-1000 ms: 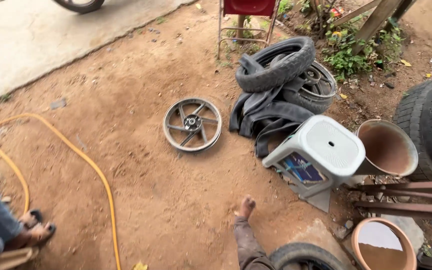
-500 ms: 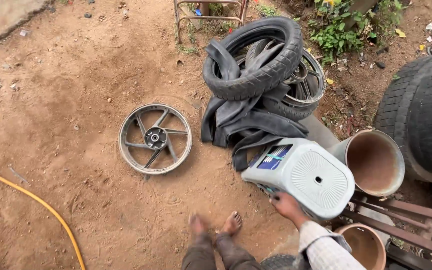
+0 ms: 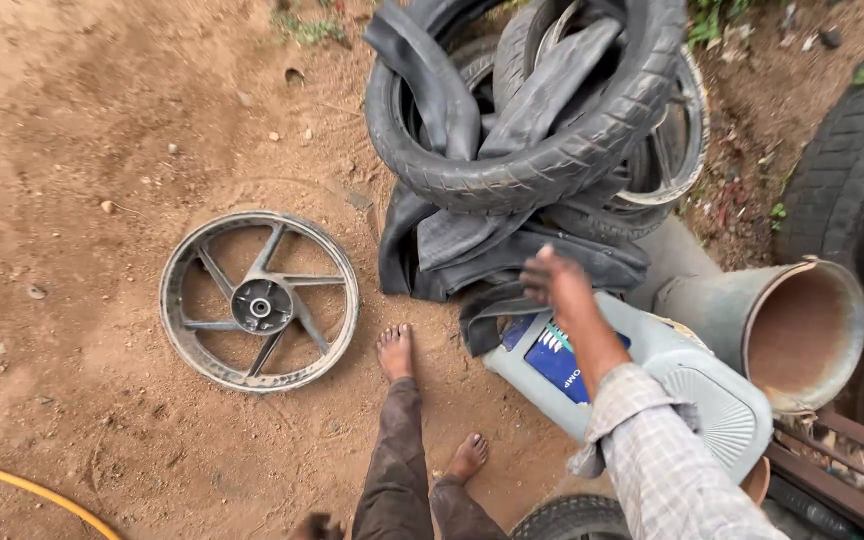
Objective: Repairing a punctured motorcycle tire by inserting an inner tube and remounting the tire on the rim.
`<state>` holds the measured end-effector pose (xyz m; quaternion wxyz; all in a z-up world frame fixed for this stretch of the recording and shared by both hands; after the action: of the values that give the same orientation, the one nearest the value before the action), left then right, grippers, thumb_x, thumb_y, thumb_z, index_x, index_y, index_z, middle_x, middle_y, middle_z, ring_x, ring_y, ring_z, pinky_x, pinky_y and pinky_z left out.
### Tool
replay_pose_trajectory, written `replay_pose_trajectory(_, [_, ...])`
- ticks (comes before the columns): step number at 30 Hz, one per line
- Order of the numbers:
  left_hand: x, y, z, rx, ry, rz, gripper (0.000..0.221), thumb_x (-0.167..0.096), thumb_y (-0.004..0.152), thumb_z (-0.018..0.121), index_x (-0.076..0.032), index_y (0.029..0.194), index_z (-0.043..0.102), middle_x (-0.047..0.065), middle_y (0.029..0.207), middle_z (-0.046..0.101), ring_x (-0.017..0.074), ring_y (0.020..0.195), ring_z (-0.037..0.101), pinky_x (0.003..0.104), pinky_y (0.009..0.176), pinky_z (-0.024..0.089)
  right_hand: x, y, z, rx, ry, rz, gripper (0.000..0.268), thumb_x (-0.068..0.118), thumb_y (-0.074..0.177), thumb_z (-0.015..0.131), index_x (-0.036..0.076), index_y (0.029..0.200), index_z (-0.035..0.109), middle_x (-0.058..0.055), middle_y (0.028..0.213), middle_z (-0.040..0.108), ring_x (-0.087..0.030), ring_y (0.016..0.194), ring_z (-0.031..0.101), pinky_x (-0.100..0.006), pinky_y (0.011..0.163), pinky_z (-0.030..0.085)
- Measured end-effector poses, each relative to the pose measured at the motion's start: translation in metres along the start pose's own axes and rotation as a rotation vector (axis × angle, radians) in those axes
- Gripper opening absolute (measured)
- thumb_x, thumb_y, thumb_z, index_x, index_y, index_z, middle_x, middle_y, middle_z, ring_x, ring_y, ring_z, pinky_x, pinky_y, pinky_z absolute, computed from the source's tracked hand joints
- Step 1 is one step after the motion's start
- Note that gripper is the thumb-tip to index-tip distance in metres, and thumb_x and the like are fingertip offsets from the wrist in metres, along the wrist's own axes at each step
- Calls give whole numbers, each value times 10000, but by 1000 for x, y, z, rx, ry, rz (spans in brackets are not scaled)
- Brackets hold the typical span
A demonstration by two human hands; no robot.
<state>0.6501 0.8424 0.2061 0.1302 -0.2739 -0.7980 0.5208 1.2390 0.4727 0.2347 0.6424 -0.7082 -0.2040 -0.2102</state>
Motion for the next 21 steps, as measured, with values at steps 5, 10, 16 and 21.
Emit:
replay_pose_trajectory(5, [-189,56,-157,58,22,40,537,-475,911,648,-112,1307,634,137,1231,724,317,1162,699,439,1009,549,65,45,6,-70,335,-91,1249,882,747,514,1,1568,184,-214,1606,365,-370,1458,420,-598,1117,380])
replay_pose_trajectory(10, [-398,92,-238,188,124,156,536,-401,938,659,-166,1404,538,148,1345,623,332,1253,598,481,1042,471,110,49,32,-74,332,-84,1454,908,582,676,-21,1587,185,-223,1637,343,-424,1514,355,-610,1181,294])
replay_pose_trajectory(16, [-578,137,-228,110,-2,465,629,-456,903,660,-124,1423,536,129,1418,593,314,1276,594,468,1062,470,146,19,74,-171,173,-53,1349,767,624,793,-81,1521,249,-324,1473,415,-447,1304,553,-557,1012,546])
replay_pose_trajectory(21, [-646,170,-217,-316,271,638,723,-593,920,606,-58,1403,547,154,1367,601,326,1282,542,472,1089,410,177,6,151,-126,-149,-182,925,689,681,830,-139,1038,625,-193,833,788,-231,668,815,-313,558,657])
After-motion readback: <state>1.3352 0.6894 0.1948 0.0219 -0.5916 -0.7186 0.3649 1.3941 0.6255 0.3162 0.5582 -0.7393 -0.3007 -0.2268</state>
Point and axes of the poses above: each hand's wrist, its own y-axis towards the middle knuckle, its own z-axis out of the palm, x = y × z, the point moved 7 cm from there along y, towards the middle knuckle
